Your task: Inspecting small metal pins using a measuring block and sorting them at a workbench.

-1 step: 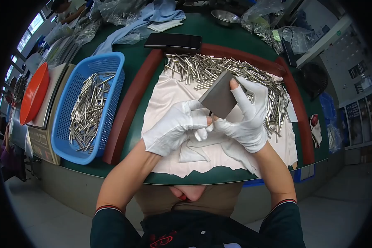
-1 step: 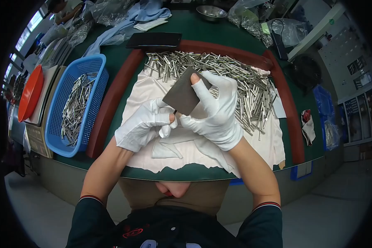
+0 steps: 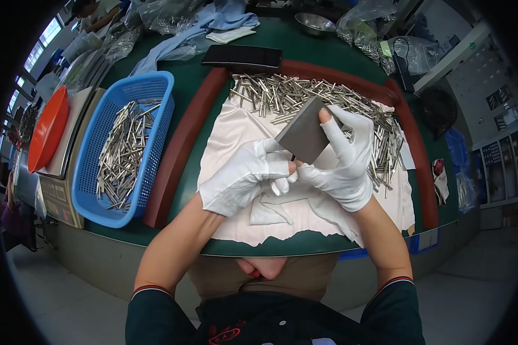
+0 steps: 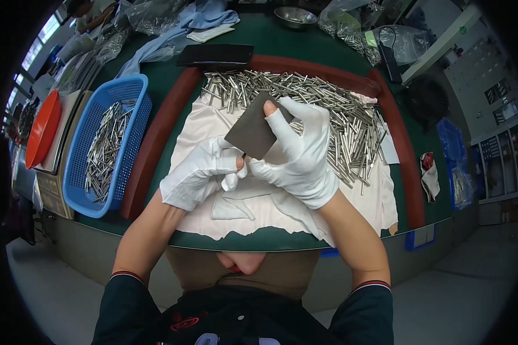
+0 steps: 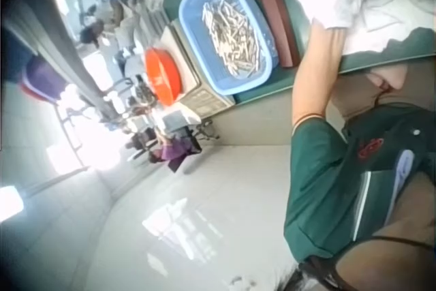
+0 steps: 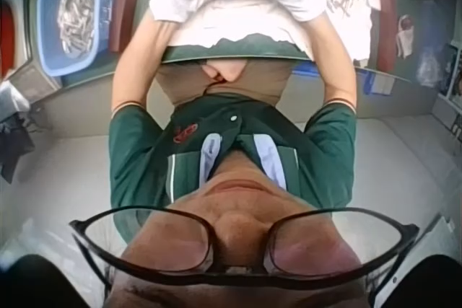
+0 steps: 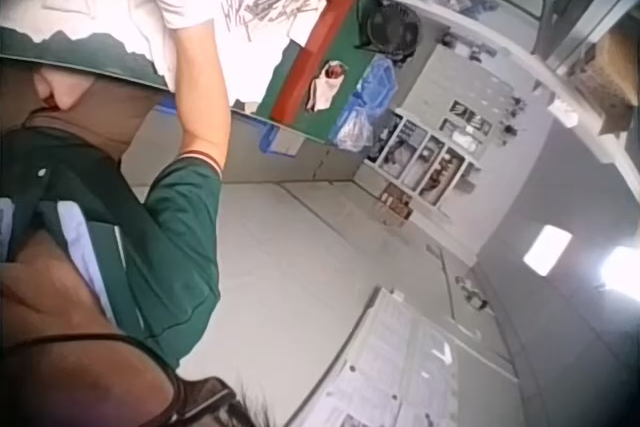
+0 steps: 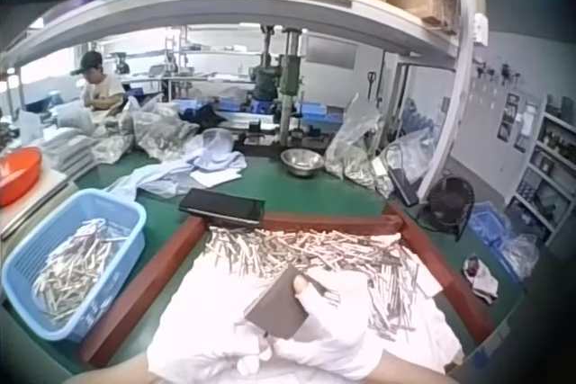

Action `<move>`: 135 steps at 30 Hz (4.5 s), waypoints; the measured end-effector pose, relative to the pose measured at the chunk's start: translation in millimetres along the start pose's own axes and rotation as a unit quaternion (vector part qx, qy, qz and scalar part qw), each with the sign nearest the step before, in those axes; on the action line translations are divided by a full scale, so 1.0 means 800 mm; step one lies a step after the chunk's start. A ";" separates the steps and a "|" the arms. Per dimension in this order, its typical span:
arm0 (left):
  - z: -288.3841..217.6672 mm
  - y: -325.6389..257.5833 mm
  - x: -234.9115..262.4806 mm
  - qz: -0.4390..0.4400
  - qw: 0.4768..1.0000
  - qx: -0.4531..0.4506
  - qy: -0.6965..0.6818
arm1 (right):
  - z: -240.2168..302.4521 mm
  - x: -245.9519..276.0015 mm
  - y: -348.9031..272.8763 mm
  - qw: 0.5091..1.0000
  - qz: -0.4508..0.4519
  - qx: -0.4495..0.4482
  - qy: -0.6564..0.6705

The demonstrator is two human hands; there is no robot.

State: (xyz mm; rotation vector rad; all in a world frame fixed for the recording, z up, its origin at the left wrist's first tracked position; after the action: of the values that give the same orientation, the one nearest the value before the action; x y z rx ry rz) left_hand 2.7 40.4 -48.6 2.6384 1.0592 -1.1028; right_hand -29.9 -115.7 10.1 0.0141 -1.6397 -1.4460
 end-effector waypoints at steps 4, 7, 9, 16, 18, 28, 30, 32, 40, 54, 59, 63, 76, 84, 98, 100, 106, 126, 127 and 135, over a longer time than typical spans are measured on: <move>-0.003 -0.002 -0.002 0.006 1.000 -0.008 -0.001 | -0.004 0.005 -0.009 1.000 -0.005 0.015 -0.006; -0.001 -0.002 0.000 0.003 1.000 -0.003 0.005 | 0.001 0.001 -0.001 1.000 -0.004 0.006 -0.008; -0.001 -0.002 0.001 0.005 1.000 0.000 0.009 | -0.003 0.003 -0.005 1.000 -0.003 0.007 0.000; 0.006 -0.001 0.000 -0.015 0.999 0.009 0.032 | -0.007 -0.003 -0.002 0.999 0.005 -0.030 0.038; -0.001 -0.001 0.004 0.011 0.997 -0.047 -0.061 | -0.022 0.007 -0.012 0.990 -0.035 -0.093 0.101; -0.004 0.000 -0.003 0.041 0.995 -0.042 -0.075 | -0.024 0.013 -0.014 0.994 0.005 -0.092 0.058; -0.004 0.000 -0.001 0.041 0.996 -0.045 -0.060 | -0.026 0.011 -0.015 0.993 0.014 -0.094 0.071; -0.003 0.001 0.000 0.040 0.997 -0.048 -0.046 | -0.024 0.012 -0.014 0.994 0.016 -0.088 0.068; -0.003 -0.001 0.000 0.037 0.997 -0.049 -0.052 | -0.021 0.011 -0.013 0.993 0.019 -0.088 0.072; -0.001 0.001 -0.001 0.009 1.000 -0.023 0.007 | -0.013 0.008 -0.009 0.997 0.036 -0.057 0.032; -0.004 -0.001 0.002 0.010 0.999 -0.034 0.015 | -0.016 0.010 -0.009 0.996 0.050 -0.063 0.036; 0.001 0.000 -0.002 0.006 1.000 -0.008 0.020 | -0.013 0.003 -0.006 0.998 0.041 -0.041 0.019; 0.002 0.001 -0.007 0.010 1.000 -0.016 0.004 | -0.009 0.007 -0.004 0.999 0.025 -0.035 0.028; 0.003 0.001 -0.006 0.007 1.000 -0.017 0.006 | -0.010 0.004 -0.005 1.000 0.009 -0.022 0.014; 0.002 0.002 0.000 0.063 0.992 -0.025 -0.103 | -0.021 0.017 -0.009 0.996 -0.007 -0.079 0.047; 0.002 0.001 0.002 0.062 0.993 -0.025 -0.100 | -0.020 0.016 -0.009 0.996 -0.004 -0.078 0.051; 0.000 0.002 0.000 0.055 0.993 -0.023 -0.101 | -0.020 0.015 -0.009 0.996 0.004 -0.070 0.049; -0.004 -0.001 -0.002 -0.009 0.997 -0.019 0.073 | -0.003 0.010 -0.001 0.999 0.047 -0.016 0.001; -0.003 0.001 -0.006 0.000 0.996 -0.021 0.086 | -0.003 0.006 -0.001 0.999 0.039 -0.013 -0.004; -0.001 0.001 -0.012 -0.010 0.998 -0.008 0.059 | 0.001 0.008 0.003 1.000 0.008 0.000 0.014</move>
State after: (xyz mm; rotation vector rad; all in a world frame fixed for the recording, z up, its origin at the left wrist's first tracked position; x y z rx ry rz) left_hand -1.3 35.0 -42.1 2.7152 1.1139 -0.9467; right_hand -32.8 -118.1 16.2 0.0208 -1.6141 -1.4272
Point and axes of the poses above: each hand's wrist, its own y-axis towards the middle knuckle, its own x-axis out of the back of the hand, z = x × y, the point moved 5 cm from there along y, towards the middle knuckle, and after that the axes turned 2 degrees about z, right-handed, at the moved point
